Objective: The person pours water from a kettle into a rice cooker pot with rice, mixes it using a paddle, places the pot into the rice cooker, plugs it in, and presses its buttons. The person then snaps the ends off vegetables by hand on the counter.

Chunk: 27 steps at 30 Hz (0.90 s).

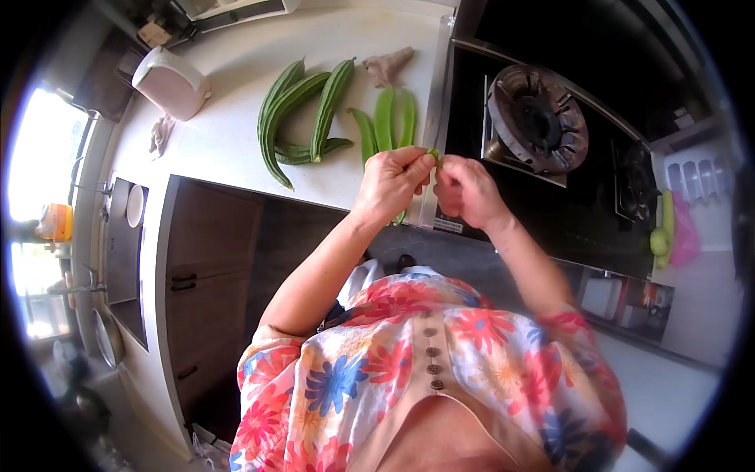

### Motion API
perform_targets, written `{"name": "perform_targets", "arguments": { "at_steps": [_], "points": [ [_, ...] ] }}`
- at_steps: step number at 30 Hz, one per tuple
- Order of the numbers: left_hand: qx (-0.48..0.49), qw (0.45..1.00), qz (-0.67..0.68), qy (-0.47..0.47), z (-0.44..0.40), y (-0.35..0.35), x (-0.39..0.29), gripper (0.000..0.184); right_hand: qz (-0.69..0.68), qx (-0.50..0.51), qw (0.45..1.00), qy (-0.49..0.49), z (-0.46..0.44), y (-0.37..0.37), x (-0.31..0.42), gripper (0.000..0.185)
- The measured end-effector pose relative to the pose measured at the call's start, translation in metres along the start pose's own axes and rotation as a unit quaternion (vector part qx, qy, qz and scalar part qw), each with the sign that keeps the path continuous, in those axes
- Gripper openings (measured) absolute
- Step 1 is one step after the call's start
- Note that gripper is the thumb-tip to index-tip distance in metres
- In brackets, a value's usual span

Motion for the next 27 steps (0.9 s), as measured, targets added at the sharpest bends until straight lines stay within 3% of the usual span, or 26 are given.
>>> {"name": "perform_targets", "arguments": {
  "at_steps": [4, 5, 6, 7, 9, 11, 16, 22, 23, 26, 27],
  "points": [
    [-0.117, 0.983, 0.143, -0.025, -0.005, -0.029, 0.009, 0.023, 0.229, 0.030, 0.973, 0.004, 0.030, 0.000, -0.031, 0.029],
    [-0.187, 0.979, 0.076, 0.013, -0.006, -0.055, 0.004, 0.024, 0.289, 0.059, 0.955, 0.032, 0.042, -0.006, -0.043, 0.028],
    [-0.203, 0.925, 0.320, 0.019, -0.020, -0.082, 0.017, 0.024, 0.347, 0.099, 0.932, 0.039, 0.056, -0.014, -0.053, 0.025],
    [-0.212, 0.888, 0.405, 0.053, -0.025, -0.113, 0.013, 0.021, 0.403, 0.140, 0.903, 0.043, 0.070, -0.023, -0.060, 0.022],
    [-0.202, 0.831, 0.515, 0.054, -0.033, -0.164, 0.023, 0.021, 0.231, -0.034, 0.947, 0.221, 0.093, -0.061, -0.072, 0.017],
    [-0.151, 0.811, 0.564, 0.039, -0.036, -0.164, 0.025, 0.021, 0.170, -0.027, 0.977, 0.123, 0.081, -0.056, -0.048, 0.017],
    [-0.144, 0.783, 0.605, -0.013, -0.046, -0.133, 0.039, 0.019, 0.226, -0.009, 0.974, -0.019, 0.031, -0.015, -0.030, 0.019],
    [-0.200, 0.772, 0.603, -0.025, -0.047, -0.108, 0.048, 0.021, 0.405, -0.041, 0.900, -0.155, 0.012, 0.019, -0.026, 0.024],
    [-0.235, 0.777, 0.583, -0.025, -0.043, -0.102, 0.044, 0.020, 0.420, -0.055, 0.890, -0.166, 0.011, 0.020, -0.024, 0.024],
    [-0.144, 0.804, 0.576, -0.036, -0.039, -0.076, 0.050, 0.019, 0.332, -0.015, 0.938, -0.103, 0.007, 0.018, -0.032, 0.031],
    [-0.118, 0.874, 0.471, -0.026, -0.030, -0.064, 0.045, 0.020, 0.294, -0.002, 0.953, -0.075, 0.006, 0.017, -0.036, 0.031]
  ]
}}
Point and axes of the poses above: each hand's wrist, its own z-axis away from the middle knuckle, its own y-axis out of the palm, x = y × z, the point moved 5 cm from there along -z, towards the middle knuckle, and after that the axes turned 1 degree about -y, right-handed, at the moved point
